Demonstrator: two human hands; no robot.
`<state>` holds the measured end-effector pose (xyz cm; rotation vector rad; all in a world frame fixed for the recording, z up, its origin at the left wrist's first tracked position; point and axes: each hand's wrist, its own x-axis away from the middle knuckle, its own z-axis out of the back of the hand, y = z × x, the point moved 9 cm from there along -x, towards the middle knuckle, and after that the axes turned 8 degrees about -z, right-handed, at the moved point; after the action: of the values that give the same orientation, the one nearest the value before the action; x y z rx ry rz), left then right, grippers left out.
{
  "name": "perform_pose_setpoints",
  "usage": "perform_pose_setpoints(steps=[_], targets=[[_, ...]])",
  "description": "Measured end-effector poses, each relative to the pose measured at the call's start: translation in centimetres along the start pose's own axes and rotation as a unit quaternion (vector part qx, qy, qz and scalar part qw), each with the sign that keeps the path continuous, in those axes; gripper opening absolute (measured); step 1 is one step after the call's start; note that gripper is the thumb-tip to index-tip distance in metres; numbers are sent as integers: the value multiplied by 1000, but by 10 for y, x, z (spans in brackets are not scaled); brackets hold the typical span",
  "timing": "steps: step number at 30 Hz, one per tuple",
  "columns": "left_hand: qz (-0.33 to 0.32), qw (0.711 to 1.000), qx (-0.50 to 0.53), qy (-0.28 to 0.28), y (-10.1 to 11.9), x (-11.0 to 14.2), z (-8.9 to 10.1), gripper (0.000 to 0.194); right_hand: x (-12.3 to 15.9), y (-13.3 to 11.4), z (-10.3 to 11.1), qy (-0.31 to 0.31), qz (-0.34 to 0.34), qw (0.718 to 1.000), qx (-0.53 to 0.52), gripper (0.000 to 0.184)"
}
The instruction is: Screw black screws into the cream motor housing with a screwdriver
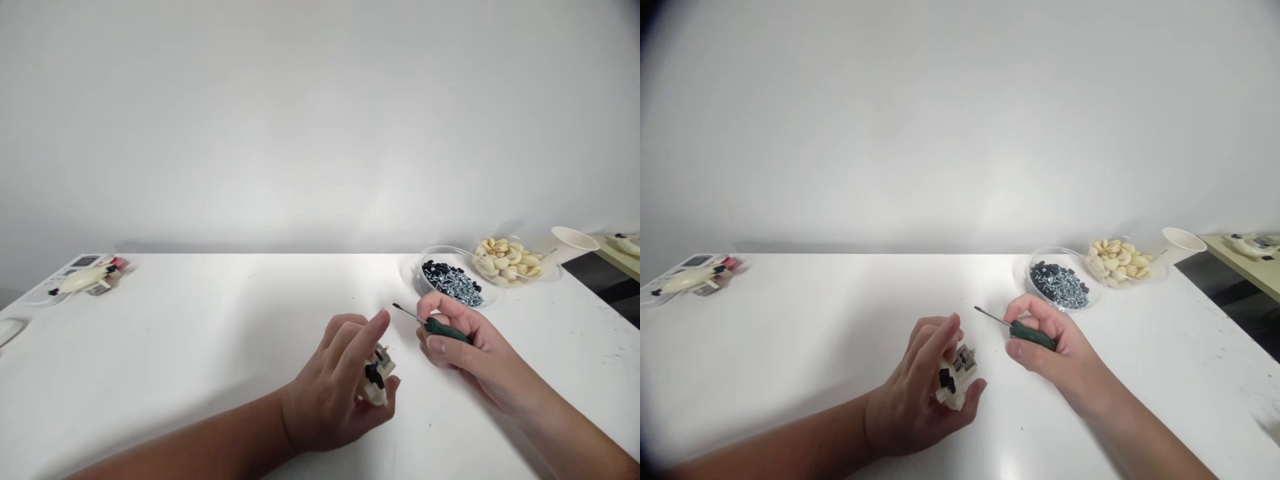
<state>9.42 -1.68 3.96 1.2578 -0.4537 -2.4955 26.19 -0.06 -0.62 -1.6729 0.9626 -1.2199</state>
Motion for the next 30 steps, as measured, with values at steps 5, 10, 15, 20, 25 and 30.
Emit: perform_pose_setpoints(steps=[5,10,15,20,25,30], targets=[[-7,1000,9,-16,2,2,-1,109,4,0,-11,-6,-2,1000,3,37],[-33,998,41,-27,4,-2,2,98,3,2,-18,33,13,996,82,33],[-89,996,10,-18,14,-7,6,80,-4,25,-38,-32,-32,999,-10,36],[-91,993,65,23,13,-6,8,59,-3,21,-54,-115,-6,983,-145,35],[-54,991,121,34,4,-6,8,52,-5,17,-48,-109,-2,987,-114,38],[-40,986,159,12,2,-12,6,42,-8,15,-40,-85,4,991,-101,42]])
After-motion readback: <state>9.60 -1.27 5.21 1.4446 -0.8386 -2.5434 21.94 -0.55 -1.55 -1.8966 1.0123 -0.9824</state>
